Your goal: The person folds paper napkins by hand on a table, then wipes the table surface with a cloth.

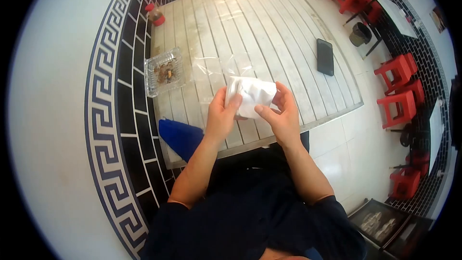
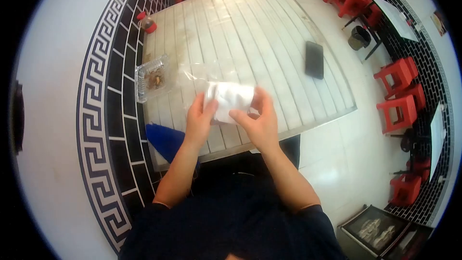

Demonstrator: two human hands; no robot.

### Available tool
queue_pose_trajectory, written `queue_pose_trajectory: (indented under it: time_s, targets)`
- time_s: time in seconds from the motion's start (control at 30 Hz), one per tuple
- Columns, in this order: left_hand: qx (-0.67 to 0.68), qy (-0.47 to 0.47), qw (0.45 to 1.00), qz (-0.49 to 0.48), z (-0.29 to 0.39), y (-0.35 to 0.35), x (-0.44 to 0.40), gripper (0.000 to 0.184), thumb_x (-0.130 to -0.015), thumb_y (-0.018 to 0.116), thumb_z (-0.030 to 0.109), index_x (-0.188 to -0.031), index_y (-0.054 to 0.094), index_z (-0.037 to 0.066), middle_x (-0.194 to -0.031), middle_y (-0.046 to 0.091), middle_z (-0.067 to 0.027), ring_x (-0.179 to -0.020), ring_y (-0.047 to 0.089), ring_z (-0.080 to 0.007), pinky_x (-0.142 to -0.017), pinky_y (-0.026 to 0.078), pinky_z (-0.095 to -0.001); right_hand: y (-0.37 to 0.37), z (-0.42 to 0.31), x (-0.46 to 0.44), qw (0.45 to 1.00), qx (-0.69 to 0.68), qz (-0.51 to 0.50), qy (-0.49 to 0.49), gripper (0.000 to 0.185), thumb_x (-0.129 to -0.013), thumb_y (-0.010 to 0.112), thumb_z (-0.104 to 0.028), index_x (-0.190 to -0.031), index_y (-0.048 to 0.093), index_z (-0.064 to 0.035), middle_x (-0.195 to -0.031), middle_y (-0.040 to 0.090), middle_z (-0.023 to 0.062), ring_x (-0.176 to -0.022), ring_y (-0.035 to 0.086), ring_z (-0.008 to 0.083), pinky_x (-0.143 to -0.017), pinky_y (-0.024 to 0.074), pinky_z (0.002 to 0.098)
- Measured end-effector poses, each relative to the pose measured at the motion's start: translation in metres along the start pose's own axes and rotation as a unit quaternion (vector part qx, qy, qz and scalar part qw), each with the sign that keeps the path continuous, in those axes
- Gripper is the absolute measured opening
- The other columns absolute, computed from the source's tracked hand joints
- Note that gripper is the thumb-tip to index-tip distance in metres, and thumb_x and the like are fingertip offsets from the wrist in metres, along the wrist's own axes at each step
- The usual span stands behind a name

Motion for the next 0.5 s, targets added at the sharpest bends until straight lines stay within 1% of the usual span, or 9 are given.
queue_pose_trajectory:
  time_s: [0.03,0.07,0.13,0.17,0.23,0.3,0.4,0.47,0.5]
  targets:
    - [-0.020,0.050,0.999,-0.006,-0.001,0.003,0.000,0.040,-0.106,0.069,0.018,-0.140,0.059,-0.001,-0.124,0.072,-0.0091,-0.102,0.072,-0.0167,-0.082,0.062,-0.0333,-0.004,-0.001,-0.003,1.000,-0.002,0.008,-0.004,0.093,-0.085,0.093,-0.021,-0.158,0.041,0.0044,-0.144,0.059,0.0230,-0.133,0.061,0.0292,-0.096,0.0604,0.0433]
    - [-0.038,0.098,0.994,-0.010,0.000,0.005,0.001,0.042,-0.104,0.072,0.014,-0.141,0.058,-0.002,-0.126,0.071,-0.0085,-0.104,0.071,-0.0156,-0.088,0.060,-0.0324,-0.007,-0.001,-0.004,1.000,-0.014,0.012,0.015,0.080,-0.086,0.092,-0.018,-0.149,0.047,0.0042,-0.135,0.063,0.0200,-0.125,0.064,0.0261,-0.094,0.0605,0.0410]
    - [-0.066,0.081,0.993,-0.052,0.002,0.007,0.003,0.044,-0.102,0.074,0.011,-0.141,0.058,-0.002,-0.126,0.071,-0.0083,-0.107,0.070,-0.0151,-0.093,0.058,-0.0320,-0.012,0.002,-0.003,0.998,-0.036,0.015,0.054,0.055,-0.089,0.089,-0.014,-0.131,0.060,0.0038,-0.116,0.072,0.0141,-0.109,0.071,0.0200,-0.089,0.0606,0.0365]
    - [-0.091,0.066,0.990,-0.088,0.002,0.011,0.006,0.046,-0.100,0.077,0.008,-0.140,0.059,-0.003,-0.126,0.071,-0.0081,-0.109,0.068,-0.0146,-0.097,0.055,-0.0316,-0.015,0.005,-0.002,0.998,-0.037,0.018,0.055,0.055,-0.089,0.089,-0.014,-0.131,0.060,0.0038,-0.116,0.072,0.0141,-0.109,0.071,0.0200,-0.089,0.0606,0.0365]
    - [-0.092,0.024,0.992,-0.085,0.003,0.011,0.005,0.048,-0.097,0.077,0.005,-0.142,0.059,-0.002,-0.129,0.071,-0.0088,-0.114,0.067,-0.0151,-0.100,0.054,-0.0323,-0.019,0.004,0.000,0.999,-0.030,0.000,0.017,0.036,-0.090,0.087,-0.010,-0.116,0.065,0.0019,-0.105,0.074,0.0105,-0.101,0.072,0.0166,-0.086,0.0589,0.0335]
    - [-0.094,-0.016,0.992,-0.080,-0.002,0.010,0.005,0.052,-0.095,0.077,0.002,-0.143,0.059,-0.001,-0.131,0.070,-0.0094,-0.118,0.066,-0.0155,-0.103,0.053,-0.0331,-0.017,-0.005,0.008,1.000,-0.026,-0.002,0.008,0.035,-0.090,0.087,-0.009,-0.116,0.066,0.0019,-0.106,0.074,0.0105,-0.101,0.071,0.0158,-0.086,0.0581,0.0325]
    - [-0.088,0.036,0.990,-0.104,0.003,0.020,0.004,0.050,-0.096,0.079,0.004,-0.141,0.058,-0.003,-0.130,0.070,-0.0097,-0.118,0.066,-0.0146,-0.101,0.054,-0.0327,-0.020,-0.009,0.012,1.000,-0.009,-0.003,0.005,0.033,-0.089,0.087,-0.009,-0.115,0.069,0.0014,-0.107,0.075,0.0101,-0.100,0.071,0.0152,-0.085,0.0572,0.0317]
    - [-0.033,0.088,0.988,-0.119,0.014,0.029,0.007,0.048,-0.100,0.076,0.005,-0.143,0.057,-0.003,-0.130,0.070,-0.0093,-0.118,0.065,-0.0138,-0.103,0.052,-0.0320,-0.024,-0.004,0.013,1.000,0.003,-0.002,0.013,0.033,-0.088,0.087,-0.009,-0.115,0.071,0.0010,-0.107,0.075,0.0098,-0.099,0.071,0.0154,-0.085,0.0572,0.0318]
    - [-0.034,0.087,0.988,-0.120,0.014,0.029,0.006,0.048,-0.100,0.076,0.005,-0.143,0.057,-0.003,-0.130,0.070,-0.0093,-0.118,0.065,-0.0138,-0.103,0.052,-0.0320,-0.027,-0.004,0.013,0.998,0.057,0.013,-0.019,0.034,-0.088,0.087,-0.009,-0.117,0.072,0.0001,-0.108,0.076,0.0093,-0.098,0.071,0.0161,-0.085,0.0570,0.0319]
Point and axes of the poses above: each hand's wrist, its own x-axis away from the middle knuckle, its own y-axis out of the palm, z = x × y, the point moved 7 cm from there along -x, towards the middle knuckle
